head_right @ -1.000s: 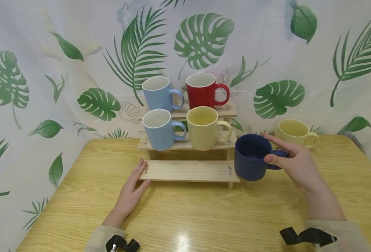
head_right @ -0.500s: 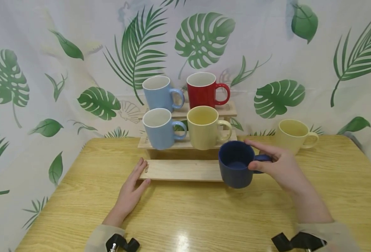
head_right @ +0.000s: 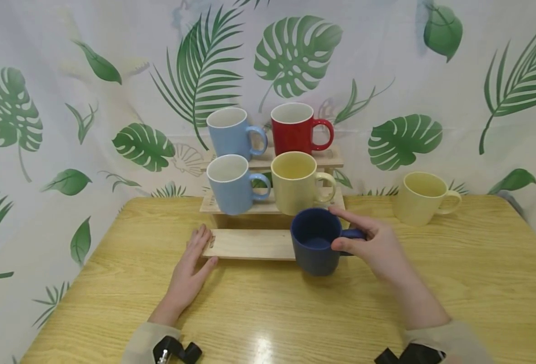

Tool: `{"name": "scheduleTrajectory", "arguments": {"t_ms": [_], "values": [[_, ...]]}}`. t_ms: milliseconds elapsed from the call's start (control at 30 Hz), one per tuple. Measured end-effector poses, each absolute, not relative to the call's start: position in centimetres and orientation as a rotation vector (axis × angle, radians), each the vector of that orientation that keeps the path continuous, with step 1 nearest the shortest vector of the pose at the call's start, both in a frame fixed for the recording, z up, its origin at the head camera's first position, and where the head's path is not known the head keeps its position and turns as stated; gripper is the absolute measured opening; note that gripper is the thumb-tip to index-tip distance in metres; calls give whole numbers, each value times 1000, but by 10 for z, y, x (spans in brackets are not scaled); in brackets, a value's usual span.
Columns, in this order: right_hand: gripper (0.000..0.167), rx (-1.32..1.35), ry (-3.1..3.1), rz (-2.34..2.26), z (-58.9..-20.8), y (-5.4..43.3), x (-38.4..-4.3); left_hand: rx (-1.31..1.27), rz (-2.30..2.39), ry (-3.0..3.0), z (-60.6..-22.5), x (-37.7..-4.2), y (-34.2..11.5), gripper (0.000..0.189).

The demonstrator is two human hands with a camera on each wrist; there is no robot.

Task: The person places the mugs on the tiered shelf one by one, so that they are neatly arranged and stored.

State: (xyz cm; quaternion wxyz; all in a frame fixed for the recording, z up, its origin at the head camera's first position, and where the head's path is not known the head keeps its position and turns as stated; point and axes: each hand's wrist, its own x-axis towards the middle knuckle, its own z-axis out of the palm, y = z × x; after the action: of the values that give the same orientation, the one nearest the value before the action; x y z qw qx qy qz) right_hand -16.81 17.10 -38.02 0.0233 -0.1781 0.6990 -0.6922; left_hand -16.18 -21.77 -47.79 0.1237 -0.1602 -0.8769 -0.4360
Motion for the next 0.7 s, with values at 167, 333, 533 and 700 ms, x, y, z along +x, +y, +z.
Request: {"name": "scheduleTrajectory", "arguments": {"t_ms": [167, 333, 533, 700], "values": [[50, -485, 2207, -2178, -383, 157, -165, -492, -1273, -2552, -477, -162, -217, 64], [51, -403, 2259, -2146, -387, 146, -164, -515, -1291, -2544, -476, -161, -217, 64], [52, -364, 2303, -2071, -389, 134, -163, -563, -1290, -2583, -480, -162, -218, 64], [57, -431, 2185, -2093, -390, 121, -165, -553, -1308, -2599, -480, -162, -218, 62]]}}
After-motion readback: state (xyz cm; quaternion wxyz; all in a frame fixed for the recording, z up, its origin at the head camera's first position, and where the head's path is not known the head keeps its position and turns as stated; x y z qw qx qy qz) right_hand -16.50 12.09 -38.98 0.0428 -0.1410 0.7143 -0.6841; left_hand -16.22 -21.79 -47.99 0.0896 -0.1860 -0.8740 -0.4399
